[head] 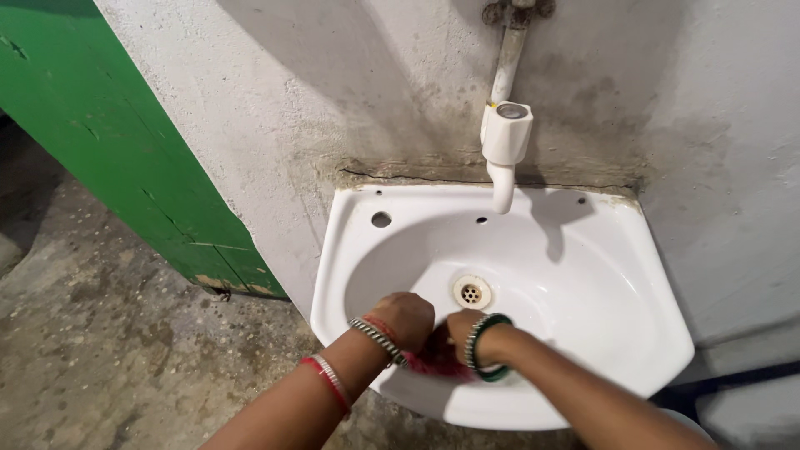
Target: The person scrubs a white wall-mounted sink and faucet with a pink and yellow sponge. They wipe the basin, edges, and the faucet repeatedly, rinsing the sponge under running water.
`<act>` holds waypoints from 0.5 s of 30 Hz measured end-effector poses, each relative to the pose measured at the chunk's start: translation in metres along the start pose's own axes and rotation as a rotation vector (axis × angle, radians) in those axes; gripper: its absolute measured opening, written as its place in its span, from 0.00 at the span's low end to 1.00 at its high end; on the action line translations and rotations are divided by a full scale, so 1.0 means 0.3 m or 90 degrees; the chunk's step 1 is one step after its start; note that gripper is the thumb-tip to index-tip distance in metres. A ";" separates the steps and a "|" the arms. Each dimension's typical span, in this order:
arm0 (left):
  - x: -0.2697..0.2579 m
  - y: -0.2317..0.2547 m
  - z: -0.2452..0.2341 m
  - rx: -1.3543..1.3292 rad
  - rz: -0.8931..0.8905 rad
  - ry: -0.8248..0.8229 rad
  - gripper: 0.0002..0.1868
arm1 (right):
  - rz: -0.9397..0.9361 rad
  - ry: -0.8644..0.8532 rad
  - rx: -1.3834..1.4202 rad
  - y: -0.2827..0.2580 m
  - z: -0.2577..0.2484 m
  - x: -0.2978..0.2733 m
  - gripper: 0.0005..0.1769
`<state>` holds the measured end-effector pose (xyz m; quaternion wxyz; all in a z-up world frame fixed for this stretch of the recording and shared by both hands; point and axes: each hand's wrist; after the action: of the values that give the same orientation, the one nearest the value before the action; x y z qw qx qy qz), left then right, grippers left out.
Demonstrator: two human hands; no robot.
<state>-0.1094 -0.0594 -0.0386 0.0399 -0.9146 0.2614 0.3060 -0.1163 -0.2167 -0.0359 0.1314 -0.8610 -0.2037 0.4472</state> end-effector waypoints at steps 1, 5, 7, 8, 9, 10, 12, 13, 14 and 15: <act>-0.019 0.017 -0.009 0.003 0.034 -0.032 0.12 | -0.033 -0.036 -0.015 0.022 -0.013 -0.045 0.20; -0.008 0.159 -0.022 -0.033 0.085 -0.034 0.13 | 0.031 -0.111 -0.054 0.127 -0.043 -0.123 0.20; 0.027 0.177 -0.021 -0.042 0.034 -0.069 0.14 | 0.062 -0.085 -0.063 0.144 -0.038 -0.075 0.17; 0.045 0.178 -0.012 -0.048 0.010 -0.089 0.15 | 0.077 -0.074 -0.065 0.144 -0.020 -0.039 0.16; 0.058 0.152 -0.003 -0.045 -0.005 -0.057 0.14 | 0.068 -0.021 -0.061 0.129 -0.008 0.013 0.18; 0.071 0.107 -0.004 -0.041 -0.021 -0.022 0.13 | 0.058 0.035 -0.059 0.105 -0.008 0.077 0.21; 0.091 0.040 -0.002 -0.004 -0.088 0.016 0.17 | 0.013 0.155 -0.049 0.072 -0.001 0.171 0.27; 0.103 0.011 -0.008 0.029 -0.138 0.018 0.21 | -0.021 0.218 -0.042 0.050 0.000 0.217 0.31; 0.106 -0.018 -0.008 0.069 -0.133 0.035 0.21 | -0.019 0.218 -0.065 0.038 -0.001 0.247 0.37; 0.106 -0.042 -0.009 0.109 -0.129 0.052 0.21 | -0.017 0.218 -0.088 0.028 -0.001 0.268 0.42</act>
<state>-0.0803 -0.0636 -0.0560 0.1378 -0.9412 0.1943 0.2394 -0.0725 -0.1864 -0.0968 0.1109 -0.9288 -0.2199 0.2770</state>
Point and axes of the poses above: each hand's wrist, its own x-axis towards the middle knuckle, its own z-axis out of the palm, y = z × x, and after that the axes turned 13 degrees about -y, right-handed
